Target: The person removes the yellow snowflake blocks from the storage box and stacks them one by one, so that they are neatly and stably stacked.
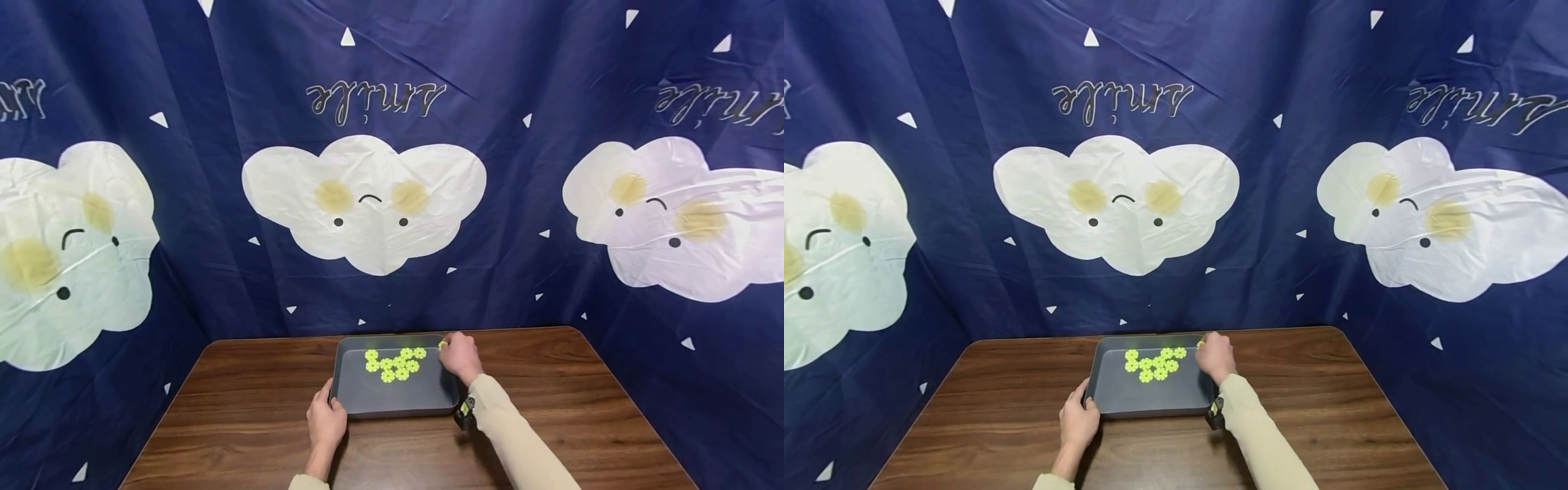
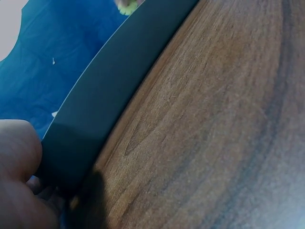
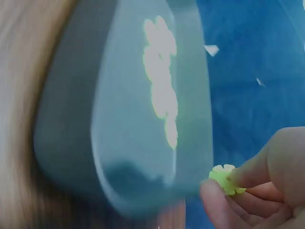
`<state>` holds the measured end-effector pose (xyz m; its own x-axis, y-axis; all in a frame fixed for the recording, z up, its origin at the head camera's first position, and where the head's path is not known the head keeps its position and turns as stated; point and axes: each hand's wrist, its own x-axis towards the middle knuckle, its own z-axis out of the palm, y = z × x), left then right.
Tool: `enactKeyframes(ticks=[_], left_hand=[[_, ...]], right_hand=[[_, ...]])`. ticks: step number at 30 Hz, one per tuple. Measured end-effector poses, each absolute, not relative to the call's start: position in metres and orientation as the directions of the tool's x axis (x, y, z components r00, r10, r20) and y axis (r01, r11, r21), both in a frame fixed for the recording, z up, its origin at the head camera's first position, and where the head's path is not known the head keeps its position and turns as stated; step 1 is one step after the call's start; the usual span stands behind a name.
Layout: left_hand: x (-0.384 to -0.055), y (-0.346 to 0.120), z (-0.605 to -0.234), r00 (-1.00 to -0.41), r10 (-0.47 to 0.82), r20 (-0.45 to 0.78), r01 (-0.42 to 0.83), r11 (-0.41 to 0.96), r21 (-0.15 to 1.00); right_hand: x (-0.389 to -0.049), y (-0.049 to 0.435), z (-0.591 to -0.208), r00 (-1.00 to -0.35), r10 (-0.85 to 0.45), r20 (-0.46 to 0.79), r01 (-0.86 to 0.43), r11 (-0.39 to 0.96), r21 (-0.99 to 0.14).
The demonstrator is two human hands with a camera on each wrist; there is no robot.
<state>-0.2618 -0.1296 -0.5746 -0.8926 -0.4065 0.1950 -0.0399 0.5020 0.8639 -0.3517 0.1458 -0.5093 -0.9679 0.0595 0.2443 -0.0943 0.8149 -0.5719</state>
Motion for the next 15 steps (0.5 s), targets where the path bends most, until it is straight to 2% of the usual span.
enactKeyframes(ticks=[9,15], left_hand=[[-0.264,-0.131,-0.575,-0.898,-0.410,0.157,-0.073,0.492,0.867],[-0.265,-0.130,-0.574,-0.901,-0.406,0.153,-0.077,0.496,0.865]], right_hand=[[-0.349,0.209,-0.512,-0.992,0.102,0.076,0.028,0.758,-0.652],[-0.344,0.232,-0.527,-0.990,0.138,0.010,0.100,0.762,-0.640]])
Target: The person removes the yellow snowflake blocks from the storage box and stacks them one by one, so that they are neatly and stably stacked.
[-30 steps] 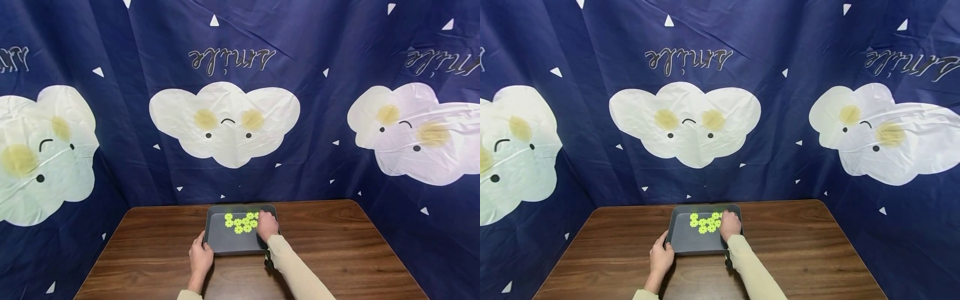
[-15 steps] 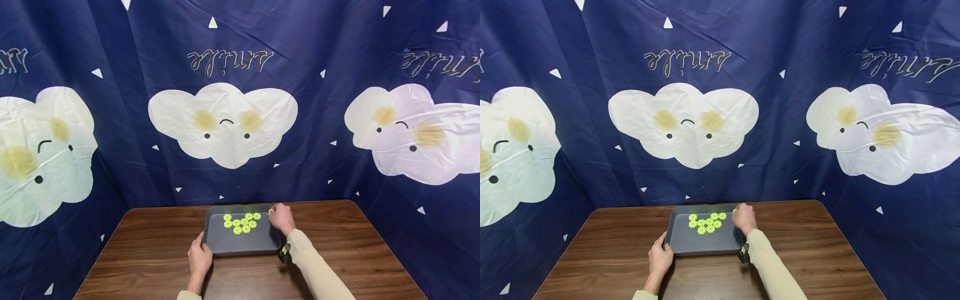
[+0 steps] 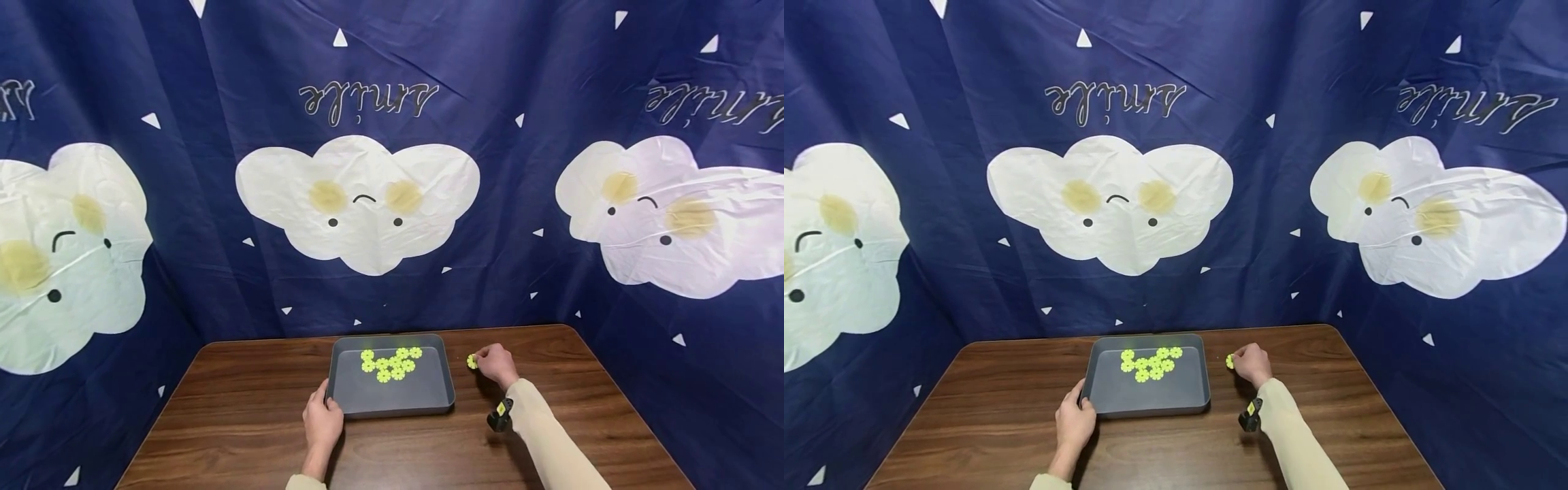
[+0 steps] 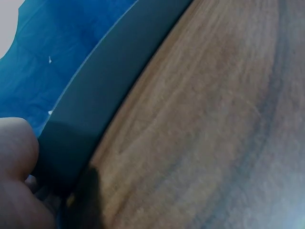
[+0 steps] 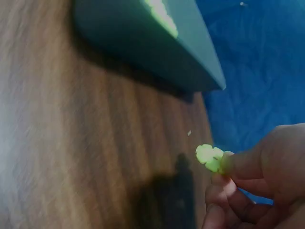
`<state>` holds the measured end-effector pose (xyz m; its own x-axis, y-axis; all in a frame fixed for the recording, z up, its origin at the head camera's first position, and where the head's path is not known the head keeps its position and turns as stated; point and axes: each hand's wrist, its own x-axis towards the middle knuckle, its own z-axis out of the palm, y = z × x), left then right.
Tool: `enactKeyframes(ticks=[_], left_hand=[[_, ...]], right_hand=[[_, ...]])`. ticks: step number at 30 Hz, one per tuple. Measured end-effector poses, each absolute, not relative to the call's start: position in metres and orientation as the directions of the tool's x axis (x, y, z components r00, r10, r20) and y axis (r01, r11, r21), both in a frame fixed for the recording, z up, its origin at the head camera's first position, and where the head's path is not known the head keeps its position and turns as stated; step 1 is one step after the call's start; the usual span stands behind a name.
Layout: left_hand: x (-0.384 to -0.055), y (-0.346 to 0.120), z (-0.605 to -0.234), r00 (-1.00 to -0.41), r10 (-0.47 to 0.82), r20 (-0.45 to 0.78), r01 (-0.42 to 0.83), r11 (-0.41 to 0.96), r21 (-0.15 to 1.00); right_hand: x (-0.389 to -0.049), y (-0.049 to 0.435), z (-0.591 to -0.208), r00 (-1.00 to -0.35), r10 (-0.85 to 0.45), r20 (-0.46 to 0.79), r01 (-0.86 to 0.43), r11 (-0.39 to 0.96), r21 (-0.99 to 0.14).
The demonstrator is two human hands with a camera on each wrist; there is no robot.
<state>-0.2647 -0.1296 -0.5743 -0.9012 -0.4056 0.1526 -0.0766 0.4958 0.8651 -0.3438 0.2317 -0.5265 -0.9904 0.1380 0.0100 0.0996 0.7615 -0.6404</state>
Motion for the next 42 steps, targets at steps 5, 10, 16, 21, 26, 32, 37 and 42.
enactKeyframes(ticks=[5,10,16,21,26,32,37,42], left_hand=[[-0.266,-0.129,-0.573,-0.901,-0.402,0.164,-0.064,0.496,0.866],[-0.266,-0.128,-0.574,-0.896,-0.409,0.173,-0.059,0.496,0.866],[-0.265,-0.128,-0.573,-0.899,-0.413,0.148,-0.081,0.488,0.869],[-0.264,-0.128,-0.575,-0.897,-0.415,0.152,-0.083,0.494,0.865],[-0.263,-0.129,-0.574,-0.894,-0.416,0.166,-0.074,0.501,0.862],[-0.264,-0.130,-0.575,-0.896,-0.413,0.161,-0.080,0.506,0.859],[-0.266,-0.128,-0.576,-0.898,-0.419,0.134,-0.101,0.493,0.864],[-0.268,-0.128,-0.574,-0.907,-0.416,0.070,-0.152,0.477,0.866]], right_hand=[[-0.342,0.239,-0.537,-0.987,0.158,0.004,0.118,0.756,-0.644],[-0.340,0.242,-0.546,-0.983,0.178,0.045,0.112,0.776,-0.621],[-0.338,0.239,-0.550,-0.977,0.209,0.054,0.132,0.777,-0.616],[-0.338,0.238,-0.555,-0.974,0.214,0.076,0.123,0.776,-0.618],[-0.337,0.239,-0.561,-0.970,0.223,0.101,0.113,0.774,-0.623],[-0.334,0.237,-0.559,-0.972,0.220,0.088,0.114,0.760,-0.640],[-0.333,0.237,-0.557,-0.975,0.208,0.078,0.108,0.752,-0.650],[-0.333,0.235,-0.557,-0.976,0.207,0.072,0.110,0.747,-0.655]])
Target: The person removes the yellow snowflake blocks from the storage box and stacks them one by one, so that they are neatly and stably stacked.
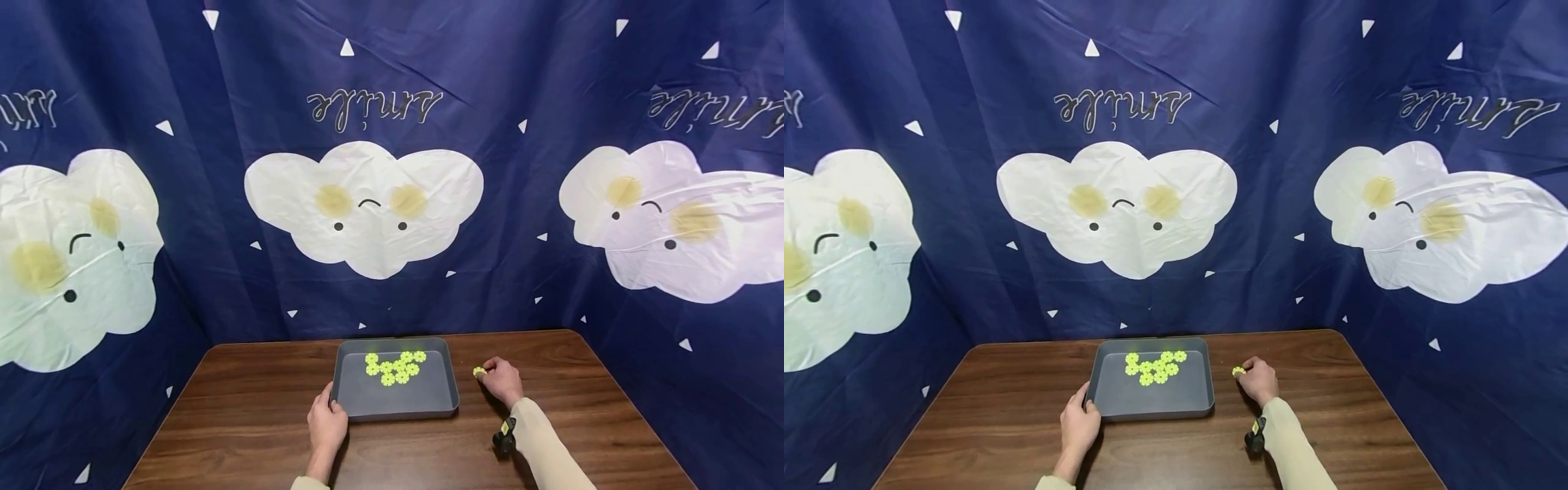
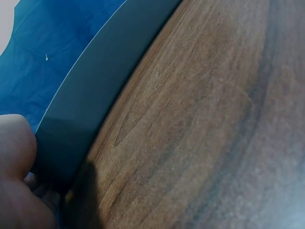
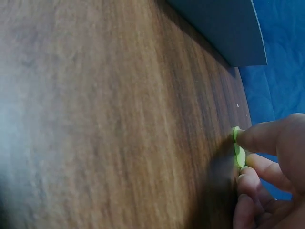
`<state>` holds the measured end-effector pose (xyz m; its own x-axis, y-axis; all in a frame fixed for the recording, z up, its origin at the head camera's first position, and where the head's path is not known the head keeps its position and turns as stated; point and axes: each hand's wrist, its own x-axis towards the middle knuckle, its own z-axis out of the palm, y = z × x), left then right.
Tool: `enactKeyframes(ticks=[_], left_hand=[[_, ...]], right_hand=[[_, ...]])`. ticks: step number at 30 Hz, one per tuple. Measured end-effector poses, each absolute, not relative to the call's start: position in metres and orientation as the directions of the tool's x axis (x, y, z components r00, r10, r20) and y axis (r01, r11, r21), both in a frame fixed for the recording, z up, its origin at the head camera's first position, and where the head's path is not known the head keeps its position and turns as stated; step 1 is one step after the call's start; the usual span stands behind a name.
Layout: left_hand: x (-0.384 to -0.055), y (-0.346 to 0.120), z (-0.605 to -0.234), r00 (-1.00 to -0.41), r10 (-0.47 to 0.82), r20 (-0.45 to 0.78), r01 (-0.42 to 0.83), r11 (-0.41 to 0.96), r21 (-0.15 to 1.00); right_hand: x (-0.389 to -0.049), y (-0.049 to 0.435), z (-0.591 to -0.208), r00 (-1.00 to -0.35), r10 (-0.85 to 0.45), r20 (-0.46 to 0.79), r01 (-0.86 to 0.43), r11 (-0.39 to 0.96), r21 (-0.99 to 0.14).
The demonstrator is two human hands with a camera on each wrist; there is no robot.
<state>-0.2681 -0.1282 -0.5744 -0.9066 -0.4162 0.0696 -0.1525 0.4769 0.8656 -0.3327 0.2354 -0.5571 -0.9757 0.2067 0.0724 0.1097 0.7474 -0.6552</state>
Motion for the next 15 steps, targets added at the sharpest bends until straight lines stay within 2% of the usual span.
enactKeyframes(ticks=[15], left_hand=[[-0.2663,-0.1280,-0.5760,-0.904,-0.397,0.156,-0.081,0.519,0.851]], right_hand=[[-0.3314,0.2351,-0.5583,-0.974,0.211,0.077,0.106,0.735,-0.670]])
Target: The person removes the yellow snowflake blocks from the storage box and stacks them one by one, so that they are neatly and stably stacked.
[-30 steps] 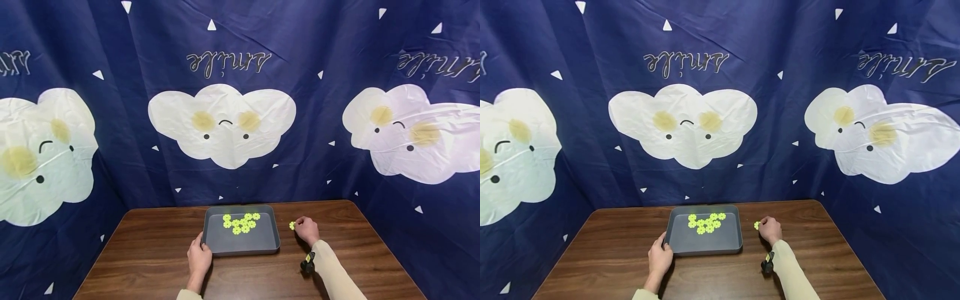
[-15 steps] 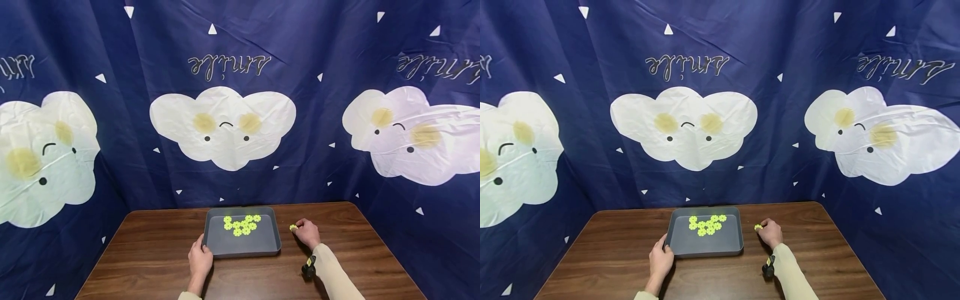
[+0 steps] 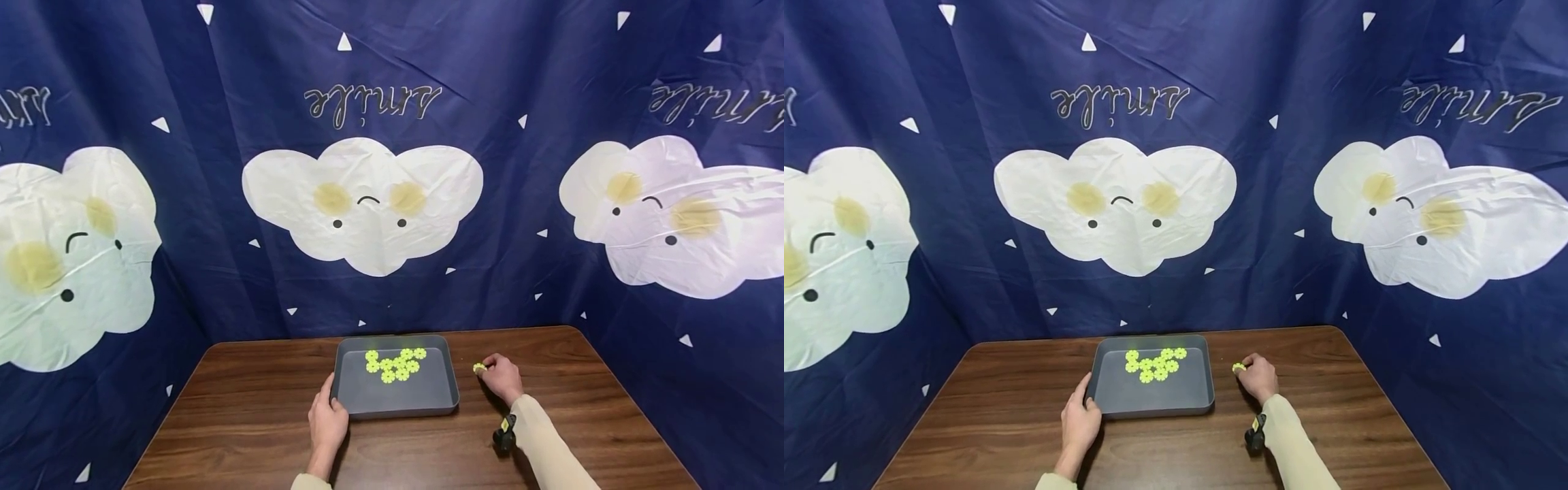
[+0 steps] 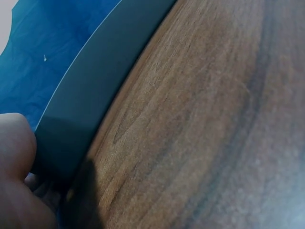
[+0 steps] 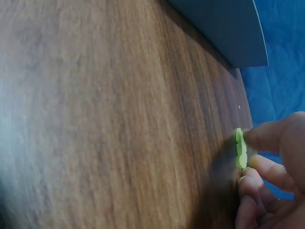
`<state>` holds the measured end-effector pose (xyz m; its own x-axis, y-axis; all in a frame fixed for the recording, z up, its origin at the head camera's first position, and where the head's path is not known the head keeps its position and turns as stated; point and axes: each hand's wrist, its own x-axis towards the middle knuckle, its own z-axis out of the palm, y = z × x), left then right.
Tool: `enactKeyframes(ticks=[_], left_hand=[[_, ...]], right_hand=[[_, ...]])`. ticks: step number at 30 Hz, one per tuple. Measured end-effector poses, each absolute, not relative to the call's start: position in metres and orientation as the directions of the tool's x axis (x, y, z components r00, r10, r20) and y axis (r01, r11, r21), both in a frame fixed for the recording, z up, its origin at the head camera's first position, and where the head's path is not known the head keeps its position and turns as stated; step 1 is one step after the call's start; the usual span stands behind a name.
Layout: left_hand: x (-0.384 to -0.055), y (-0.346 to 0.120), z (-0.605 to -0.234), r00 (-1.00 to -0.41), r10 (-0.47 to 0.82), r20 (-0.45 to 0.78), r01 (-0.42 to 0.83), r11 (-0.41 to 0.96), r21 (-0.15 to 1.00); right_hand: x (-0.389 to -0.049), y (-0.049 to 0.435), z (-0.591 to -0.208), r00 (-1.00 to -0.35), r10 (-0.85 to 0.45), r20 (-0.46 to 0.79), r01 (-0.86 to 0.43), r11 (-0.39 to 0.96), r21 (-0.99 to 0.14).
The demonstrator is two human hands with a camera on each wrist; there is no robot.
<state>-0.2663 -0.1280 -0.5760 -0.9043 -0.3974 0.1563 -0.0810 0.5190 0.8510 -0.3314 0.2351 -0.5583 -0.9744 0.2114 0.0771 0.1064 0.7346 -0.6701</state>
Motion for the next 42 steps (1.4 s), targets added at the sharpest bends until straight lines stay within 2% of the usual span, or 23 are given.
enactKeyframes(ticks=[10,19,24,28,33,42], left_hand=[[-0.267,-0.129,-0.579,-0.899,-0.395,0.191,-0.053,0.530,0.846],[-0.265,-0.130,-0.578,-0.895,-0.376,0.238,-0.007,0.546,0.838],[-0.264,-0.132,-0.576,-0.893,-0.363,0.267,0.026,0.550,0.835],[-0.264,-0.133,-0.574,-0.887,-0.372,0.274,0.029,0.546,0.837],[-0.268,-0.132,-0.574,-0.866,-0.418,0.274,0.029,0.505,0.863],[-0.280,-0.134,-0.579,-0.869,-0.435,0.238,0.039,0.419,0.907]], right_hand=[[-0.337,0.228,-0.551,-0.975,0.193,0.112,0.059,0.708,-0.704],[-0.352,0.178,-0.517,-0.963,0.064,0.261,-0.145,0.694,-0.705],[-0.356,0.145,-0.499,-0.969,-0.045,0.242,-0.209,0.671,-0.711],[-0.358,0.128,-0.499,-0.978,-0.125,0.169,-0.209,0.666,-0.716],[-0.362,0.117,-0.510,-0.984,-0.162,0.077,-0.169,0.690,-0.704],[-0.366,0.106,-0.527,-0.980,-0.183,0.073,-0.186,0.743,-0.643]])
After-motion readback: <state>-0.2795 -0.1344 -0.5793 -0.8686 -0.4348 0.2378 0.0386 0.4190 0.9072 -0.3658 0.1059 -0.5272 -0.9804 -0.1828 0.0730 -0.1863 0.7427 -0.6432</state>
